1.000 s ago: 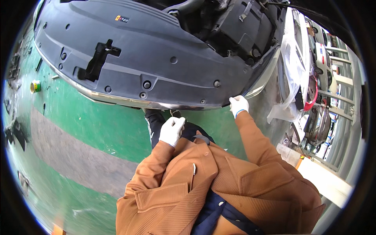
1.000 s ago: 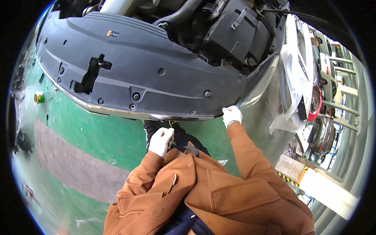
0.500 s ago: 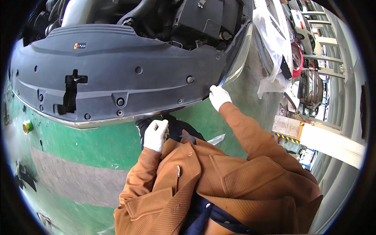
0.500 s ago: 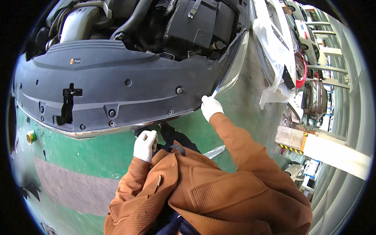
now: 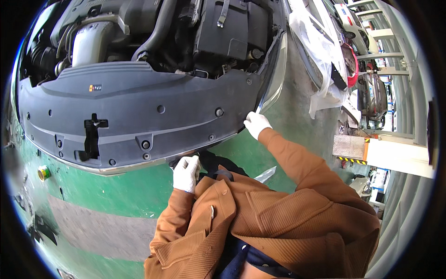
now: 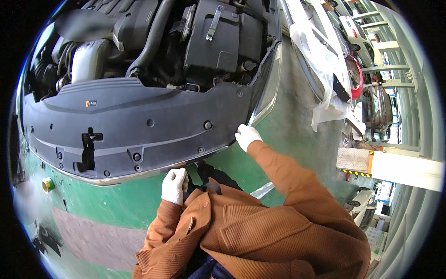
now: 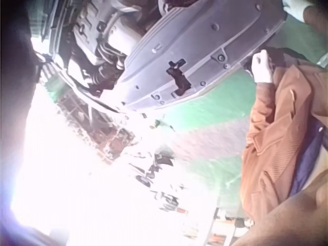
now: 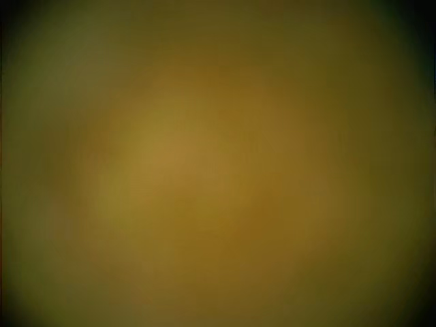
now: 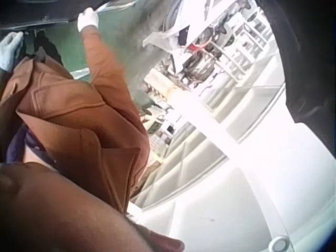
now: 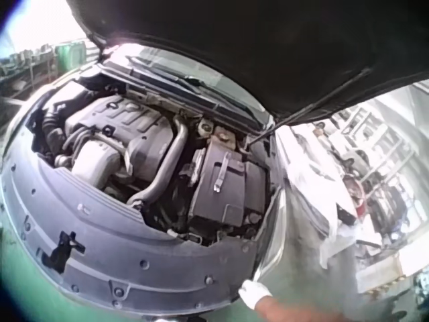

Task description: The person installs a plastic engine cover onto the front of a car with the hood open. They align the cover, insert several fasteners by hand, and use a hammer to tap them into place. The person also handles small clips and a hammer during the process.

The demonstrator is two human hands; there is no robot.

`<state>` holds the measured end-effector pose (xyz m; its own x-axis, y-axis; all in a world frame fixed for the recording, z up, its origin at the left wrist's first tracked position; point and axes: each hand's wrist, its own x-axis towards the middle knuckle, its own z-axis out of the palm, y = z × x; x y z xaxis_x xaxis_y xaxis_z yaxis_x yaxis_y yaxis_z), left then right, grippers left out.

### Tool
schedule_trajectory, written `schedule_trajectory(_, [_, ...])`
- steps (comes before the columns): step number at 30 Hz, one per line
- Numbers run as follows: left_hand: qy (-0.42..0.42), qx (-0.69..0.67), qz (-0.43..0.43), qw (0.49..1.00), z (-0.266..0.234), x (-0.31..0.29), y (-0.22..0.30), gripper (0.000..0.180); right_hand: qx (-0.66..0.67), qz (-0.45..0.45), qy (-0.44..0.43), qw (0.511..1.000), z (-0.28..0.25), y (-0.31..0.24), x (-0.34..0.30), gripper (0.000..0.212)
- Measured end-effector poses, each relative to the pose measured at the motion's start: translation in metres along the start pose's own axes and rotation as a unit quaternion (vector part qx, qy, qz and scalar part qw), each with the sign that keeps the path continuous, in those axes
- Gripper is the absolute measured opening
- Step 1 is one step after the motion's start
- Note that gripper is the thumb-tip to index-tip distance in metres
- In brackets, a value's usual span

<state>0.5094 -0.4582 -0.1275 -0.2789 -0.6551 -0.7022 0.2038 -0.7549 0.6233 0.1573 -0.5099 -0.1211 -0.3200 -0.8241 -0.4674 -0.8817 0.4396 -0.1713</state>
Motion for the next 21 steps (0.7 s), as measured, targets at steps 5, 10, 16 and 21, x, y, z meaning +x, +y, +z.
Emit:
schedule_trajectory(5, [-0.001, -0.015, 0.002, 1.0, 0.009, 0.004, 0.004, 0.026, 0.07, -0.01, 0.064, 0.995, 0.011, 0.008, -0.011, 0.024])
schedule_trajectory(10, [0.0, 0.008, 0.005, 1.0, 0.02, 0.003, 0.008, 0.027, 0.088, -0.047, 0.04, 0.994, 0.014, 0.025, -0.01, 0.024])
schedule_trajectory(16, [0.01, 0.025, -0.009, 1.0, 0.04, 0.004, -0.002, 0.025, 0.323, 0.055, 0.035, 0.944, 0.029, 0.031, -0.016, 0.027])
schedule_trajectory(21, [0.02, 0.034, -0.035, 0.999, 0.057, 0.0, -0.009, 0.026, 0.281, 0.009, 0.074, 0.957, 0.036, 0.037, -0.011, 0.026])
